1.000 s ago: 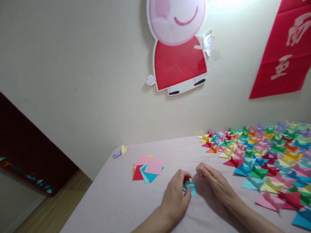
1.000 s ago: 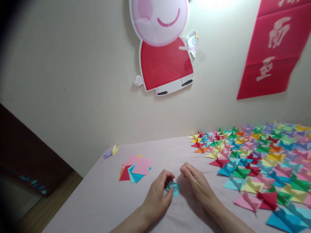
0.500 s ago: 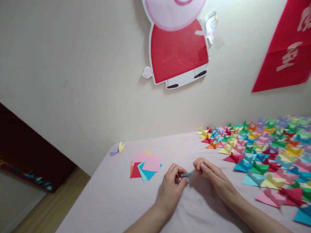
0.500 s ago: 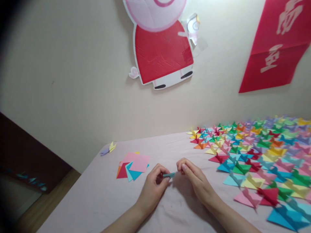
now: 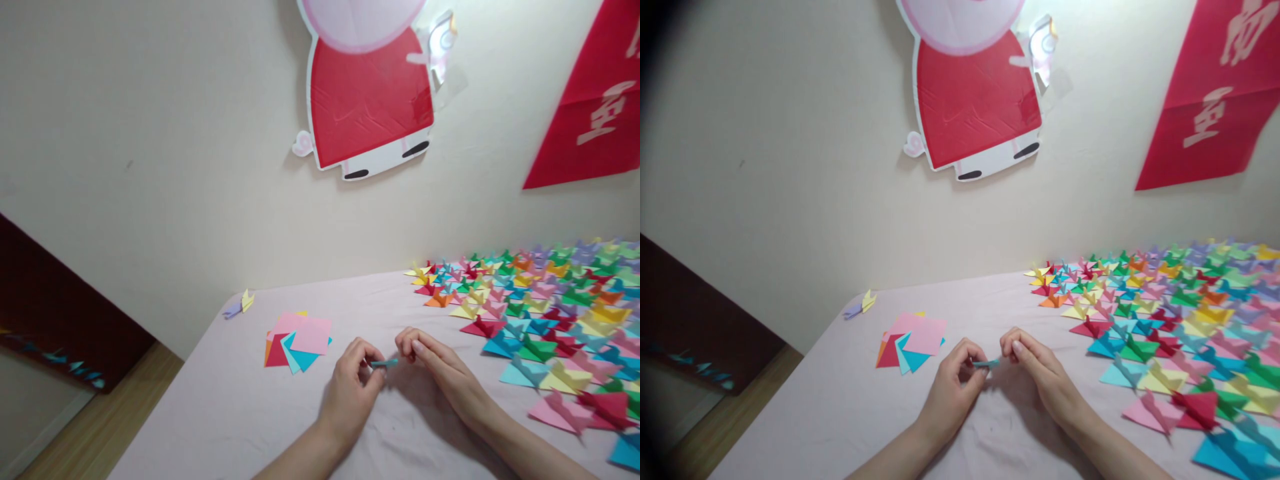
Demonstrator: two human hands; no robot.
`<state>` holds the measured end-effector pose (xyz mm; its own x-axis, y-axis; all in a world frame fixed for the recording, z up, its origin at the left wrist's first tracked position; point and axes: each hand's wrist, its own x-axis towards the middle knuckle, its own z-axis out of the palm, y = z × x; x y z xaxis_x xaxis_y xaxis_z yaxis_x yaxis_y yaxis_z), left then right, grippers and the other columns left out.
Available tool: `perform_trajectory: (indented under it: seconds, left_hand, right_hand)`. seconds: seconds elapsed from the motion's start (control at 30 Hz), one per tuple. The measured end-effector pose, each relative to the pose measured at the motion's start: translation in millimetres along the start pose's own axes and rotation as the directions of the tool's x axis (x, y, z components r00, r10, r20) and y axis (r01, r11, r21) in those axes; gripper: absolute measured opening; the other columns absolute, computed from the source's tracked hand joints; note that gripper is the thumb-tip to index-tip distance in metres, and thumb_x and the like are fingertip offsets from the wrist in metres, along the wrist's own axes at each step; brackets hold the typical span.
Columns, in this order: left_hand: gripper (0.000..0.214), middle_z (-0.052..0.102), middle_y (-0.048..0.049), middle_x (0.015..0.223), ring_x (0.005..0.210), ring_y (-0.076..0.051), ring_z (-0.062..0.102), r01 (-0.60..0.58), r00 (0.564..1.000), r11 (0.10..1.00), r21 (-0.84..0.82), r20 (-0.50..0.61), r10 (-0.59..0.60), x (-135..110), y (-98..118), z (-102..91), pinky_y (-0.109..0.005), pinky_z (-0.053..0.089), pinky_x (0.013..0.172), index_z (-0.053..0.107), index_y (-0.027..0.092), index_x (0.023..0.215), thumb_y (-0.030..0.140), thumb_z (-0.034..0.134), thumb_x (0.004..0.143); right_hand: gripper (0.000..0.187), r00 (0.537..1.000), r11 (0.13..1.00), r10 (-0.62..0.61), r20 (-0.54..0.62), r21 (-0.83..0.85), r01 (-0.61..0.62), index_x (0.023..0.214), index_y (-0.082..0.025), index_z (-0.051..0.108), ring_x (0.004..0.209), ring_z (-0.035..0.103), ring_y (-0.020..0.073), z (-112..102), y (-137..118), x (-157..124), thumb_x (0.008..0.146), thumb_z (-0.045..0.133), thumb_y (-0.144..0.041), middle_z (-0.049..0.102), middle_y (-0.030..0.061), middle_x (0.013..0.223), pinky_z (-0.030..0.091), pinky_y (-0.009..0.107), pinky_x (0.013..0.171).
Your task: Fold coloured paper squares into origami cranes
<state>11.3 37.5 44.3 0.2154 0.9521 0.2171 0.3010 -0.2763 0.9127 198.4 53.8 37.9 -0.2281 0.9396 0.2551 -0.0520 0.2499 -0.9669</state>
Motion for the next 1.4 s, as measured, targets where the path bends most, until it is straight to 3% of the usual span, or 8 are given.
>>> perform_trajectory:
  seconds: [0.2,0.33,0.5,0.67,0.8,0.93,1.07,1.4]
  left_hand:
    - [0.017,0.059,0.0003,0.090,0.083,-0.016,0.055,-0.038,0.999,0.999,0.010,-0.031,0.038,-1.5,0.6,-3.6,-0.025,0.041,0.072,0.057,0.021,0.086,0.006,0.053,0.079]
    - [0.025,0.061,-0.0010,0.094,0.095,-0.018,0.056,-0.126,0.990,0.992,0.006,-0.062,0.126,0.6,0.2,-5.9,-0.029,0.041,0.085,0.056,0.021,0.084,-0.001,0.048,0.074]
    - [0.029,0.060,-0.0013,0.097,0.100,-0.019,0.053,-0.154,0.988,0.985,0.079,-0.013,0.155,2.3,1.7,-4.8,-0.031,0.040,0.088,0.057,0.022,0.080,-0.003,0.045,0.072]
    - [0.033,0.059,-0.0015,0.094,0.097,-0.020,0.052,-0.166,0.986,0.956,0.241,0.040,0.161,-0.8,-2.1,-2.3,-0.032,0.042,0.084,0.059,0.022,0.083,-0.005,0.045,0.072]
    - [0.038,0.064,-0.0023,0.104,0.100,-0.021,0.052,-0.284,0.955,0.867,0.410,0.196,0.221,-12.3,-3.7,-6.6,-0.036,0.043,0.087,0.062,0.022,0.094,-0.006,0.044,0.076]
    - [0.047,0.062,-0.0070,0.125,0.109,-0.025,0.050,-0.433,0.896,0.725,0.535,0.346,0.280,-26.6,-2.9,-13.0,-0.041,0.043,0.094,0.059,0.020,0.117,-0.003,0.048,0.077]
    - [0.046,0.063,-0.0089,0.125,0.109,-0.026,0.051,-0.533,0.843,0.645,0.548,0.409,0.349,-32.2,-4.7,-13.9,-0.041,0.045,0.093,0.057,0.017,0.120,0.000,0.050,0.077]
    - [0.047,0.065,-0.0092,0.117,0.098,-0.025,0.054,-0.511,0.855,0.708,0.487,0.371,0.361,-31.1,-5.1,-12.5,-0.039,0.047,0.084,0.056,0.017,0.117,-0.003,0.046,0.076]
  right_hand:
    - [0.009,0.999,0.990,-0.045,-0.001,-0.134,0.044,0.097,-0.025,0.054,0.085,0.053,0.0192,2.7,3.1,-2.6,0.091,0.053,-0.031,0.052,0.0002,0.091,0.044,0.030,0.077]
    - [0.018,0.986,0.927,-0.151,0.075,-0.336,0.168,0.099,-0.025,0.053,0.090,0.053,0.0200,9.8,1.1,-3.8,0.084,0.051,-0.014,0.055,0.0024,0.098,0.045,0.032,0.081]
    - [0.023,0.950,0.836,-0.240,0.200,-0.456,0.307,0.092,-0.024,0.054,0.099,0.054,0.0219,11.7,-3.4,-3.2,0.080,0.048,-0.006,0.057,0.0052,0.102,0.046,0.035,0.086]
    - [0.030,0.921,0.647,-0.263,0.289,-0.655,0.390,0.084,-0.023,0.055,0.087,0.055,0.0211,4.8,-4.6,-1.6,0.075,0.047,0.004,0.062,0.0036,0.091,0.045,0.032,0.075]
    - [0.029,0.906,0.496,-0.202,0.371,-0.760,0.421,0.081,-0.022,0.059,0.083,0.057,0.0206,-3.2,-5.1,-4.4,0.082,0.048,0.004,0.067,0.0034,0.089,0.044,0.032,0.074]
    - [0.028,0.893,0.537,-0.142,0.428,-0.725,0.432,0.087,-0.023,0.063,0.089,0.061,0.0198,-14.8,-8.1,-11.8,0.088,0.047,0.000,0.070,0.0041,0.097,0.046,0.032,0.078]
    - [0.021,0.889,0.576,-0.117,0.443,-0.699,0.424,0.089,-0.026,0.066,0.096,0.063,0.0216,-22.3,-12.0,-16.2,0.089,0.055,-0.009,0.072,0.0041,0.107,0.048,0.035,0.081]
    - [0.024,0.903,0.595,-0.116,0.413,-0.699,0.396,0.100,-0.030,0.067,0.102,0.063,0.0231,-30.4,-13.2,-20.4,0.086,0.060,-0.012,0.071,0.0046,0.114,0.050,0.036,0.084]
